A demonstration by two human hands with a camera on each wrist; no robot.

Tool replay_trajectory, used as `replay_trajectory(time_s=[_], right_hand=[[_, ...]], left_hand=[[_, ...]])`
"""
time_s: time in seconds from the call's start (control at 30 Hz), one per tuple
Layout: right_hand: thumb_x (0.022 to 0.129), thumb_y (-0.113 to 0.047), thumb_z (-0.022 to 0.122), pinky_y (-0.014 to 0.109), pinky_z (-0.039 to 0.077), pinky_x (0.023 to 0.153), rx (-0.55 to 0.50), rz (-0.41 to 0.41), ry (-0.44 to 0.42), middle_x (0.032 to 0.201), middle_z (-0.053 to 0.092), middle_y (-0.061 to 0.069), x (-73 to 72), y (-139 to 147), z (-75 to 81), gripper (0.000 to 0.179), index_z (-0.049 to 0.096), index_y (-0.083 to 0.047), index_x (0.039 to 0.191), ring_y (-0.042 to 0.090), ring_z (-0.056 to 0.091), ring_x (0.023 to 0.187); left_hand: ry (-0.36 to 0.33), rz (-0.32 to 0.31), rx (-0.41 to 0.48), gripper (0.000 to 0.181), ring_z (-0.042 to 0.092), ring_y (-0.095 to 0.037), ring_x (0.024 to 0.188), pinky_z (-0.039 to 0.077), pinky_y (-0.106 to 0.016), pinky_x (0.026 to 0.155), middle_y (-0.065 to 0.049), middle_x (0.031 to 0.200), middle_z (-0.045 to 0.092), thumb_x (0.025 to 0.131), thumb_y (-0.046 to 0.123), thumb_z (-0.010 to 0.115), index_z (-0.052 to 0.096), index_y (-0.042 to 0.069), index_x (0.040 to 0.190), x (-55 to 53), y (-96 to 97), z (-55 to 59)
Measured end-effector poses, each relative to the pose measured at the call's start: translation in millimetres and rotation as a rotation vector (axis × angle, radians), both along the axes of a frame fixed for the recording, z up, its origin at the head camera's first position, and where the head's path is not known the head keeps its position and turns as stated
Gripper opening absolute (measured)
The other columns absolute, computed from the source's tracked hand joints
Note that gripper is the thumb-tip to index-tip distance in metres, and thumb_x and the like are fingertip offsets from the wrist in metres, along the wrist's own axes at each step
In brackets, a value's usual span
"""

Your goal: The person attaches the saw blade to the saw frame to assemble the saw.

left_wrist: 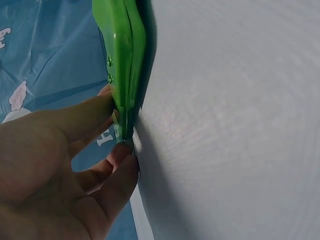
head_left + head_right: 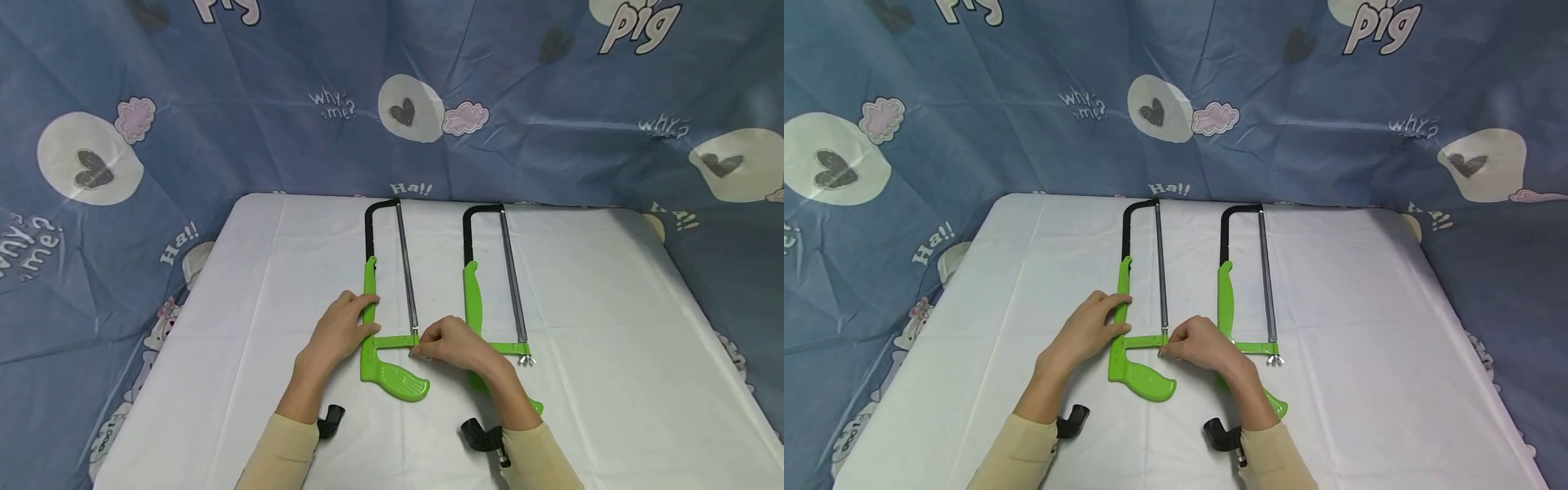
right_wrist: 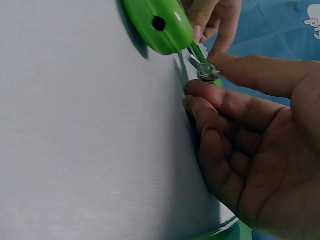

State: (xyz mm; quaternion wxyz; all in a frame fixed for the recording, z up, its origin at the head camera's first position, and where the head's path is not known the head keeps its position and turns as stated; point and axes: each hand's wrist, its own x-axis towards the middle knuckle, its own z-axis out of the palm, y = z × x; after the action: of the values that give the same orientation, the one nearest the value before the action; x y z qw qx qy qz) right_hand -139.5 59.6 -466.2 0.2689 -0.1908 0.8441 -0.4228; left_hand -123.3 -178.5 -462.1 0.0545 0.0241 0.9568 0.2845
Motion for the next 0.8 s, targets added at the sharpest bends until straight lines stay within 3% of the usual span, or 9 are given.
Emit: replay_trajectory(time_s=[0.2, 0.4, 0.8], right_hand=[[0.087, -0.016, 0.071, 0.023, 0.034, 0.055, 0.015, 0.034, -0.014, 0.064, 0.061, -0.004, -3.5, 2.3, 0.9, 0.013, 0.078, -0.007, 0.082, 0.009, 0.043, 0.059], [0.087, -0.008, 0.067, 0.026, 0.044, 0.066, 0.018, 0.024, -0.016, 0.081, 0.073, 0.004, -4.0, 4.4, 0.0, 0.012, 0.078, -0.006, 0.089, 0.011, 0.053, 0.071], [0.086, -0.007, 0.072, 0.025, 0.042, 0.064, 0.041, 0.022, 0.039, 0.071, 0.063, -0.004, -1.1, 0.6, -1.3, 0.007, 0.071, -0.009, 0.079, 0.011, 0.050, 0.066]], left_hand=[[-0.010, 0.011, 0.012, 0.050, 0.051, -0.017, 0.082, 0.044, -0.030, 0.069, -0.007, 0.106, 0.058, 0.088, 0.025, 0.076, 0.061, 0.020, 0.136, 0.5, 0.5, -1.7], [-0.007, 0.006, 0.016, 0.050, 0.051, -0.017, 0.082, 0.044, -0.029, 0.069, -0.008, 0.106, 0.058, 0.088, 0.024, 0.076, 0.060, 0.019, 0.136, 0.3, 0.3, -1.7], [-0.013, 0.009, 0.020, 0.050, 0.052, -0.017, 0.084, 0.046, -0.031, 0.071, -0.008, 0.107, 0.059, 0.088, 0.024, 0.076, 0.060, 0.020, 0.136, -0.6, 0.0, -0.1]])
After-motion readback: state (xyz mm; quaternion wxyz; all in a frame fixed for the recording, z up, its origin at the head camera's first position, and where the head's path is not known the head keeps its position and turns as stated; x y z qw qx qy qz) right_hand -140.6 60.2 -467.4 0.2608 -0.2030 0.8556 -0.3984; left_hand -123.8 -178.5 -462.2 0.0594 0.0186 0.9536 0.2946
